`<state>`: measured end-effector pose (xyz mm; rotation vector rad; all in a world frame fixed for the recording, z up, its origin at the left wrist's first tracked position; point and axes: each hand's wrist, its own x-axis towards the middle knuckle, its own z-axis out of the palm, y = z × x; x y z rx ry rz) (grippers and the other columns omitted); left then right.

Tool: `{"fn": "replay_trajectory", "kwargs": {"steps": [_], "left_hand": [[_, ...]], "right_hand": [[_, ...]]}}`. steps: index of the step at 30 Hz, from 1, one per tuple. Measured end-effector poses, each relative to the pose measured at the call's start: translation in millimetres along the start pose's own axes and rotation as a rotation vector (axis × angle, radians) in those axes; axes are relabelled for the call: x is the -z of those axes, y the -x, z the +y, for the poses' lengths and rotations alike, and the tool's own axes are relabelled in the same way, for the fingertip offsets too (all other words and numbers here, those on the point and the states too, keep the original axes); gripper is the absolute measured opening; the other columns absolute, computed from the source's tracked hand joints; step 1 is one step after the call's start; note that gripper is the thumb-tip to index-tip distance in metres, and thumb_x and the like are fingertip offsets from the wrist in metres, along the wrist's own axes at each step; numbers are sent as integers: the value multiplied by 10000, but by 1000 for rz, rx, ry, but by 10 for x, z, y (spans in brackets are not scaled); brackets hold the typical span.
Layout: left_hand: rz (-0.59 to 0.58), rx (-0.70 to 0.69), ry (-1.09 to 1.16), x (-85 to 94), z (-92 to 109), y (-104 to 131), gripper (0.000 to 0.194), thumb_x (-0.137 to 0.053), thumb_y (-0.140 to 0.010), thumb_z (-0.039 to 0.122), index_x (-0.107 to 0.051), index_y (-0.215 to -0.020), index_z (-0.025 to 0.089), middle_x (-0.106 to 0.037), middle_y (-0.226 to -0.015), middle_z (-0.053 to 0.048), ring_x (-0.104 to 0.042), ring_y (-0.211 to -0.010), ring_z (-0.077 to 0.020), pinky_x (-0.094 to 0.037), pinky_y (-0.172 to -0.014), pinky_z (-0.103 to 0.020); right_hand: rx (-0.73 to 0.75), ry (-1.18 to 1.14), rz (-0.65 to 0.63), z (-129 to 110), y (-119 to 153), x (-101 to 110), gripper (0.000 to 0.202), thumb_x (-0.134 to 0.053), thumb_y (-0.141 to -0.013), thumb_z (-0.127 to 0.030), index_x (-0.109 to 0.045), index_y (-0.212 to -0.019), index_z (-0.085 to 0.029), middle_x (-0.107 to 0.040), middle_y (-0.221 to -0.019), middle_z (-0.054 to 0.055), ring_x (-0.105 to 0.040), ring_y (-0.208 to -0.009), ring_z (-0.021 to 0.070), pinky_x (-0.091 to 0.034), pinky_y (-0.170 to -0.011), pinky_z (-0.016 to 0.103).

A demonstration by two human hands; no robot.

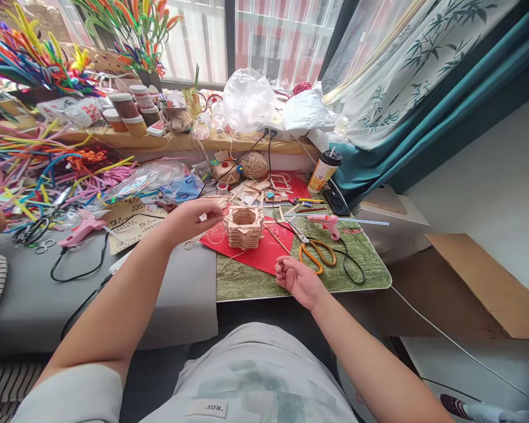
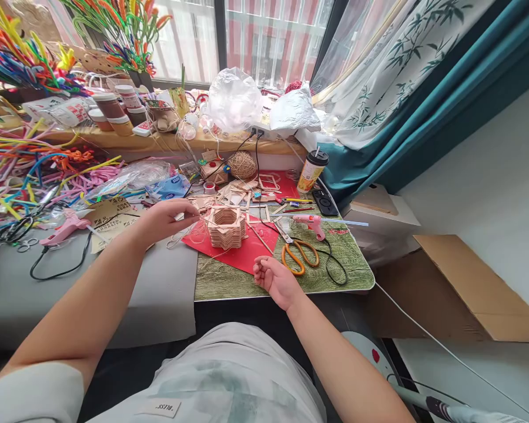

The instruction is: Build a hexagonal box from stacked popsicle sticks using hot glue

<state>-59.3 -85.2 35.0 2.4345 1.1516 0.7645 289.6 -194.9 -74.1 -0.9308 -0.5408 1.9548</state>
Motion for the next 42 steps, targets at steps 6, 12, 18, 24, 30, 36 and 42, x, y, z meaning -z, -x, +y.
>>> {"fn": "replay_trajectory", "kwargs": {"steps": [6, 12, 18, 24, 30, 36, 42], "left_hand": [[-106, -17, -131, 9, 46, -70, 293, -606, -991, 479, -758, -1126, 268, -714, -1145, -81, -677, -1030, -221, -527, -918, -343], [-102, 348, -26, -367, -470, 219, 910, -809, -785, 613, -504, -1571, 271, -585, -1560, -142, -579, -1409, -365, -490, -1149, -479], [-79, 515, 6, -679, -677, 273, 708, -804, -756, 513, -647, -1409, 287, -785, -1086, -65, -729, -907, -257, -534, -772, -337], [171, 612, -2, -389, -781, 143, 322, -678, -829, 457, -725, -1044, 221, -709, -847, -40, -588, -723, -186, -425, -646, -292], [345, 591, 64, 119, -725, -172, 429, -617, -901, 489, -657, -1221, 206, -717, -956, -51, -587, -681, -138, -474, -629, -267], [350, 597, 20, 264, -705, -497, 372, -556, -931, 375, -663, -1247, 209, -748, -1076, -80, -637, -711, -150, -510, -637, -291], [269, 554, -179, 273, -657, -485, 351, -630, -833, 264, -710, -1162, 175, -689, -1293, -153, -636, -1226, -313, -504, -1120, -477]], "right_hand": [[-74, -27, -17, 59, -35, 118, 203, -794, -860, -355, -745, -985, -203, -689, -835, -9, -604, -684, 116, -512, -696, 273], [-78, -11, -49, 85, -52, 148, 187, -765, -919, -381, -744, -1010, -219, -684, -861, -5, -612, -706, 123, -519, -710, 284], [-118, 65, -113, 65, -93, 96, 173, -805, -892, -320, -735, -1001, -205, -711, -877, 32, -636, -718, 141, -520, -696, 295], [-105, 15, -133, 57, -136, 157, 197, -775, -920, -372, -742, -1041, -219, -690, -906, 19, -627, -729, 126, -542, -729, 282], [-72, -49, -148, 93, -122, 225, 233, -771, -929, -410, -750, -1063, -221, -677, -923, 19, -625, -757, 126, -546, -770, 288], [-74, -54, -164, 92, -131, 247, 212, -765, -935, -413, -756, -1043, -230, -673, -929, 20, -619, -751, 131, -548, -771, 295], [-81, -38, -183, 101, -113, 249, 265, -787, -914, -436, -751, -1069, -225, -687, -942, 20, -640, -780, 122, -545, -798, 280]]}}
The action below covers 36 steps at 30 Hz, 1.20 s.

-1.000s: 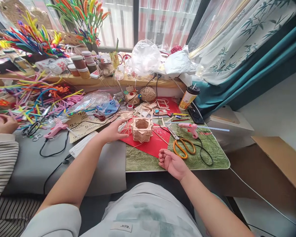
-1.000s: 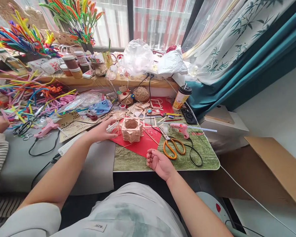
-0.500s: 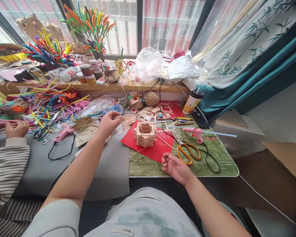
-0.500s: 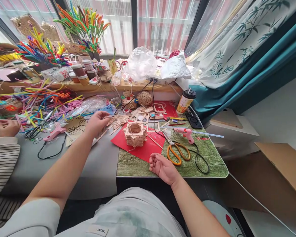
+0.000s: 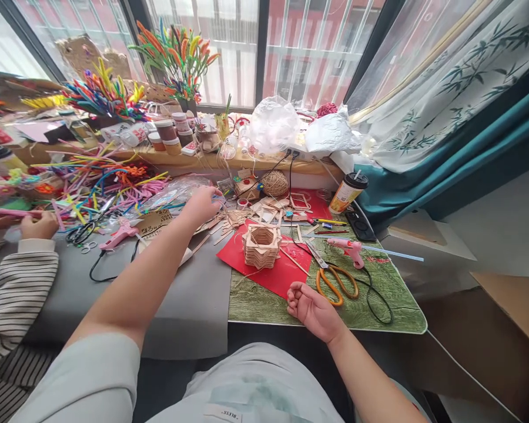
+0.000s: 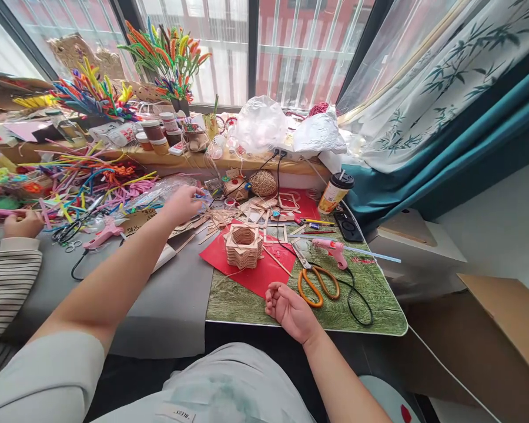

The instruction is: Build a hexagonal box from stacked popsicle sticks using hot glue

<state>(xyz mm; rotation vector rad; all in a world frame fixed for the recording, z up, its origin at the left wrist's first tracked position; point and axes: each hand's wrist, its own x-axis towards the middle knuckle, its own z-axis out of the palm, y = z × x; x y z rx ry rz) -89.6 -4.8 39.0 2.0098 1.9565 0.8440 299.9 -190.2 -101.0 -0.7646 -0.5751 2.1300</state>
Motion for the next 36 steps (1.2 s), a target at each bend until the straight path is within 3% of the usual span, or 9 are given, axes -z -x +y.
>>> {"fn": "replay_trajectory", "kwargs": {"steps": [3, 5, 8, 10, 15, 22, 27, 31, 36], "left_hand": [[-10, -78, -72, -67, 54, 369, 510, -635, -839, 254, -637, -1345, 198, -514, -1586, -141, -390, -1539, -335, -279, -1325, -484], [-33, -75, -106, -139, 75, 668, 511, -562, -900, 262, -581, -1409, 221, -504, -1605, -116, -379, -1548, -319, -278, -1317, -481], [-210, -11, -150, -253, 44, 994, 313, -513, -962, 358, -663, -1205, 231, -742, -1190, -92, -685, -1111, -274, -530, -990, -394], [-381, 10, -187, -327, -4, 1067, 210, -581, -921, 412, -708, -961, 249, -768, -941, -42, -699, -831, -232, -510, -741, -328], [-506, 39, -319, -448, -77, 868, 176, -583, -886, 361, -714, -941, 257, -777, -914, -52, -684, -777, -244, -434, -648, -318], [-543, -93, -292, -498, -21, 436, 328, -559, -854, 201, -706, -1141, 260, -747, -1277, -50, -683, -1173, -231, -517, -955, -305], [-617, -51, -275, -613, -13, 301, 337, -553, -948, 392, -728, -1217, 288, -802, -1157, -40, -744, -937, -217, -523, -762, -293], [-642, -61, -262, -792, -63, 323, 343, -660, -894, 368, -727, -1221, 290, -805, -1123, -31, -746, -902, -200, -512, -706, -271], [-574, -62, -244, -1019, -157, 414, 216, -629, -1011, 343, -724, -1176, 241, -756, -1171, -72, -718, -1048, -216, -592, -908, -347]], "right_hand": [[40, 88, 7, -47, 28, -73, 293, -818, -877, -400, -744, -1096, -221, -714, -1012, 41, -672, -834, 145, -550, -794, 290], [105, 234, 71, -120, 12, -140, 300, -833, -858, -377, -731, -1095, -223, -724, -1041, 48, -688, -848, 158, -564, -787, 304], [183, 466, 259, -264, -99, -218, 341, -865, -802, -349, -711, -1077, -219, -727, -1064, 46, -695, -792, 150, -599, -770, 321], [184, 493, 330, -342, -218, -240, 366, -835, -806, -332, -702, -1127, -216, -724, -1154, 66, -695, -766, 136, -622, -779, 339], [164, 435, 360, -362, -571, -252, 411, -739, -804, -300, -678, -1201, -211, -683, -1358, 136, -723, -762, 147, -659, -773, 396], [283, 568, 412, -262, -876, -277, 647, -699, -702, -154, -658, -1342, -240, -751, -1239, 76, -682, -734, 135, -628, -789, 351], [332, 641, 410, -183, -938, -302, 670, -665, -759, -201, -618, -1424, -263, -727, -1305, 71, -673, -734, 133, -625, -808, 362], [323, 656, 405, -157, -1005, -319, 628, -661, -804, -301, -589, -1426, -246, -664, -1415, 121, -705, -804, 166, -639, -738, 369], [265, 785, 378, -190, -1037, -335, 712, -743, -782, -281, -556, -1466, -216, -753, -1039, 67, -659, -735, 172, -610, -684, 336]]}}
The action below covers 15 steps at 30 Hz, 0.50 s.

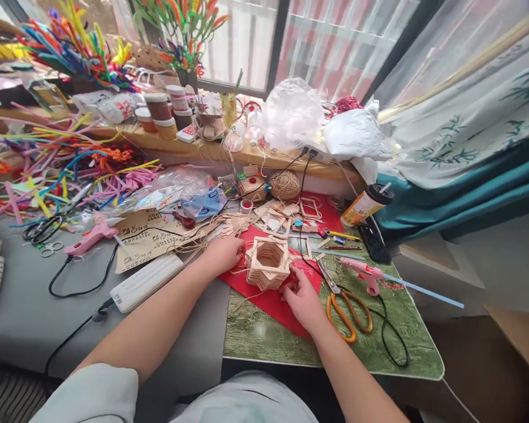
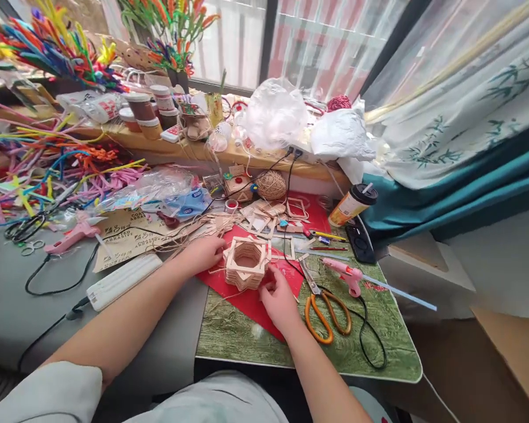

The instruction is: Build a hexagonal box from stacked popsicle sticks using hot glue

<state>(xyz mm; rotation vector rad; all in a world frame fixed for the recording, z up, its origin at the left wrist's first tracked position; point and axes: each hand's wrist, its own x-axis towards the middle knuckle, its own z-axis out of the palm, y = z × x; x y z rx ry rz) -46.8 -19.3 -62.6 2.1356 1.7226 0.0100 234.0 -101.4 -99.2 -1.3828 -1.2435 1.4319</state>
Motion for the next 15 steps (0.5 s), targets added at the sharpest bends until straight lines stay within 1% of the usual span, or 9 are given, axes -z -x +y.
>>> {"fn": "replay_trajectory", "kwargs": {"steps": [1, 3, 4, 6, 7, 9, 12, 14, 15], "left_hand": [[9, 1, 9, -34, -5, -5, 253, -636, -1031, 381, -709, -1209, 216, -732, -1220, -85, -707, -1079, -215, -606, -951, -383], [39, 0, 30, -83, -12, -11, 338, -643, -1045, 420, -671, -1283, 181, -688, -1301, -107, -690, -1131, -220, -617, -991, -437], [58, -1, 40, -101, -14, -11, 321, -634, -1050, 404, -673, -1271, 174, -690, -1285, -108, -691, -1130, -223, -617, -988, -437], [99, -13, 59, -129, -21, -6, 211, -557, -1057, 293, -714, -1139, 176, -712, -1162, -112, -704, -1105, -243, -608, -956, -396], [115, -23, 67, -140, -27, -3, 205, -532, -1045, 246, -718, -1097, 178, -710, -1133, -116, -709, -1097, -249, -602, -934, -378], [141, -47, 78, -160, -47, 0, 226, -499, -1024, 199, -718, -1077, 181, -694, -1165, -130, -711, -1096, -251, -591, -905, -356], [148, -89, 87, -180, -96, -8, 247, -495, -1020, 211, -727, -1104, 201, -674, -1205, -134, -710, -1076, -243, -581, -870, -343], [141, -104, 91, -186, -123, -21, 236, -520, -1012, 230, -746, -1079, 212, -678, -1165, -129, -712, -1049, -242, -577, -850, -340], [139, -103, 93, -186, -130, -28, 227, -533, -1004, 225, -754, -1054, 210, -681, -1141, -128, -714, -1033, -243, -576, -842, -340]], "right_hand": [[-3, 23, -19, -11, -12, 8, 714, -752, -787, -284, -550, -1468, -217, -747, -984, 52, -651, -723, 176, -602, -660, 329], [-10, 45, -51, -33, -44, 31, 639, -754, -802, -292, -582, -1414, -222, -738, -955, 47, -658, -740, 189, -598, -637, 323], [-20, 43, -61, -42, -63, 45, 577, -746, -808, -291, -611, -1365, -221, -738, -949, 49, -664, -749, 193, -601, -639, 324], [-51, 18, -58, -55, -105, 74, 463, -717, -813, -279, -660, -1268, -218, -743, -935, 47, -676, -755, 194, -604, -654, 324], [-74, -3, -58, -60, -127, 88, 428, -705, -814, -274, -677, -1237, -218, -749, -934, 46, -682, -755, 195, -603, -659, 324], [-116, -58, -64, -67, -169, 113, 401, -702, -838, -296, -696, -1234, -230, -767, -979, 54, -705, -793, 213, -602, -660, 332], [-159, -98, -55, -76, -222, 133, 387, -740, -890, -443, -721, -1230, -259, -792, -1055, 71, -735, -855, 260, -610, -658, 368], [-170, -84, -44, -86, -239, 132, 426, -754, -892, -547, -737, -1209, -263, -803, -1076, 85, -747, -887, 289, -612, -660, 387], [-173, -70, -47, -93, -240, 128, 443, -762, -885, -572, -744, -1201, -262, -806, -1079, 90, -750, -902, 298, -612, -667, 391]]}}
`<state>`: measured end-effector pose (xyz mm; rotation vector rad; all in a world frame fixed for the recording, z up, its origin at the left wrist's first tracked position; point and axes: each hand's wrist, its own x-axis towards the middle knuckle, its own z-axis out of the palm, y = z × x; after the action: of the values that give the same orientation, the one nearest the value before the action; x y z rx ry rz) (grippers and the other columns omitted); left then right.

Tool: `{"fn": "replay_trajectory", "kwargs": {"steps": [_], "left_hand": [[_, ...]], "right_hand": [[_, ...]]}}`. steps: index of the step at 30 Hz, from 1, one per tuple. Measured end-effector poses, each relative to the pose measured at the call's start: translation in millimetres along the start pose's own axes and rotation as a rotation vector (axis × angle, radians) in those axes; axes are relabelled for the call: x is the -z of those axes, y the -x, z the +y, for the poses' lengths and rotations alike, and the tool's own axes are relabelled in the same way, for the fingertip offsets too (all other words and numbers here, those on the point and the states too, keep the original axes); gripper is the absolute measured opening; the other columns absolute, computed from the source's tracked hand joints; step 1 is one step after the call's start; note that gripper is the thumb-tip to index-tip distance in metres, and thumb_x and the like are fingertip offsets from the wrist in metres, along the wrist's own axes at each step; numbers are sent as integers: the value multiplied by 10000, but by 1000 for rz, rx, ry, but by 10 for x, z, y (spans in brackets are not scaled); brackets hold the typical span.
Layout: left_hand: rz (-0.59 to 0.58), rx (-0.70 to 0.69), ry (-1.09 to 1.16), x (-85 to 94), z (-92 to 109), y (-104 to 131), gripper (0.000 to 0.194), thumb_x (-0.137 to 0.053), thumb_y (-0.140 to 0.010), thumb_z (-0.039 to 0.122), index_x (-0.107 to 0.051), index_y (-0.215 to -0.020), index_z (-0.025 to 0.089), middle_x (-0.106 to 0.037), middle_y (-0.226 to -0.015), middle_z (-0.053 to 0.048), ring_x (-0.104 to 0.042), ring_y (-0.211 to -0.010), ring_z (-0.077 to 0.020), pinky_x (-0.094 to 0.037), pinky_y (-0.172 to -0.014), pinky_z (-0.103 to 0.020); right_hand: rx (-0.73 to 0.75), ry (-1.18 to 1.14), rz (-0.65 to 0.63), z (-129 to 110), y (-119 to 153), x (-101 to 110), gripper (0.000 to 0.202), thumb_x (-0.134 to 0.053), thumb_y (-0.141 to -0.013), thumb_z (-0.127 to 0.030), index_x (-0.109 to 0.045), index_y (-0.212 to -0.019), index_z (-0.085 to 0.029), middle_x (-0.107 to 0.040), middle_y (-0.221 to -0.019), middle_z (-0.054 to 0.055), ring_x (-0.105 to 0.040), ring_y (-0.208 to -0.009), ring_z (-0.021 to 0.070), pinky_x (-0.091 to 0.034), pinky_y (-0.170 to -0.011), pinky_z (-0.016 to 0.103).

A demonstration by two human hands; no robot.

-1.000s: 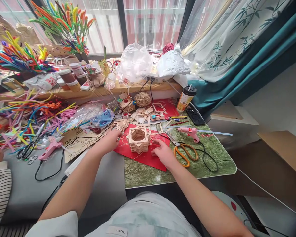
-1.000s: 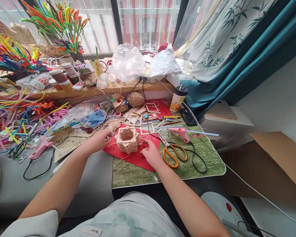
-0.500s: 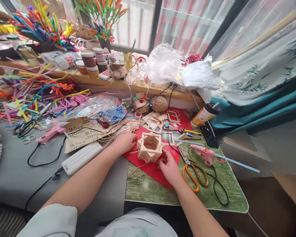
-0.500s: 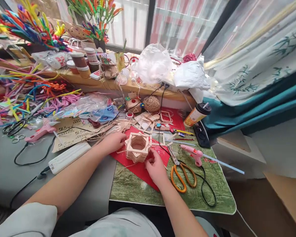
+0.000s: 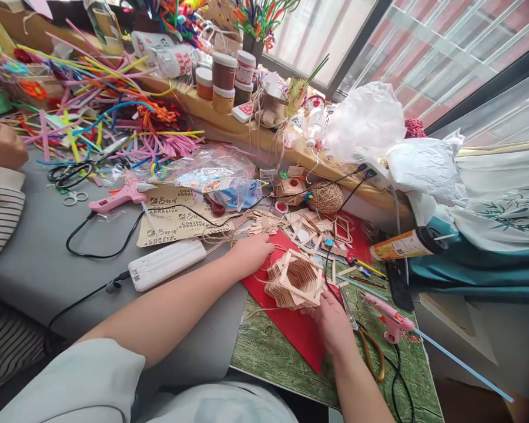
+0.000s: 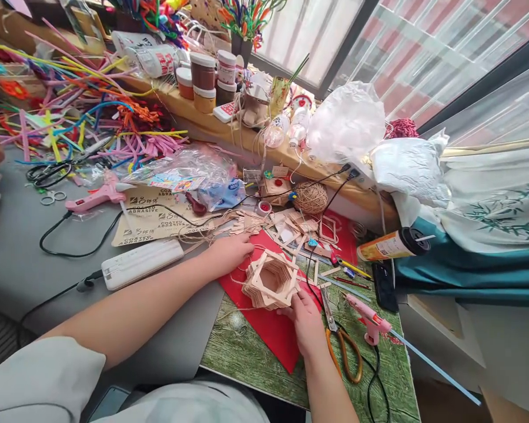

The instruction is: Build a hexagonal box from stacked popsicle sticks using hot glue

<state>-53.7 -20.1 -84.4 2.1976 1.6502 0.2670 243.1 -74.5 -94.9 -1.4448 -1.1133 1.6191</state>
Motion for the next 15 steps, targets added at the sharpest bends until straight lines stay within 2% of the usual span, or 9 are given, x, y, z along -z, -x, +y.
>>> {"fn": "replay_trajectory", "kwargs": {"steps": [2, 6, 10, 12, 15], "left_hand": [[6, 17, 2, -1, 0, -10, 221, -537, -992, 191, -756, -1019, 194, -687, -1123, -133, -719, -1022, -246, -574, -839, -342], [52, 75, 11, 13, 33, -18, 236, -493, -1011, 146, -728, -1032, 157, -699, -1154, -157, -725, -1059, -255, -567, -883, -343], [147, 136, 39, 62, 36, -31, 254, -439, -1063, 205, -672, -1154, 165, -706, -1227, -153, -704, -1140, -255, -544, -940, -340], [204, 177, 60, 98, 25, -47, 275, -398, -1094, 283, -637, -1181, 177, -712, -1229, -141, -704, -1112, -255, -538, -909, -343], [249, 210, 98, 176, 10, -68, 276, -372, -1104, 336, -608, -1175, 209, -737, -1163, -96, -707, -1006, -237, -528, -839, -337]], "right_hand": [[0, 22, -21, -18, 17, -15, 454, -786, -872, -563, -747, -1209, -262, -809, -1093, 94, -752, -936, 304, -612, -698, 393], [35, 68, -72, -68, 92, -59, 416, -824, -861, -430, -731, -1231, -263, -785, -1199, 91, -735, -971, 273, -600, -788, 380], [84, 98, -62, -84, 132, -127, 510, -854, -809, -338, -690, -1282, -242, -760, -1234, 98, -703, -905, 229, -584, -777, 349], [108, 76, -55, -59, 121, -163, 594, -859, -798, -337, -654, -1347, -238, -755, -1205, 93, -686, -889, 218, -569, -745, 330], [144, 73, -40, 2, 85, -197, 627, -842, -820, -365, -625, -1393, -230, -734, -1055, 62, -646, -834, 196, -530, -711, 307]]}}
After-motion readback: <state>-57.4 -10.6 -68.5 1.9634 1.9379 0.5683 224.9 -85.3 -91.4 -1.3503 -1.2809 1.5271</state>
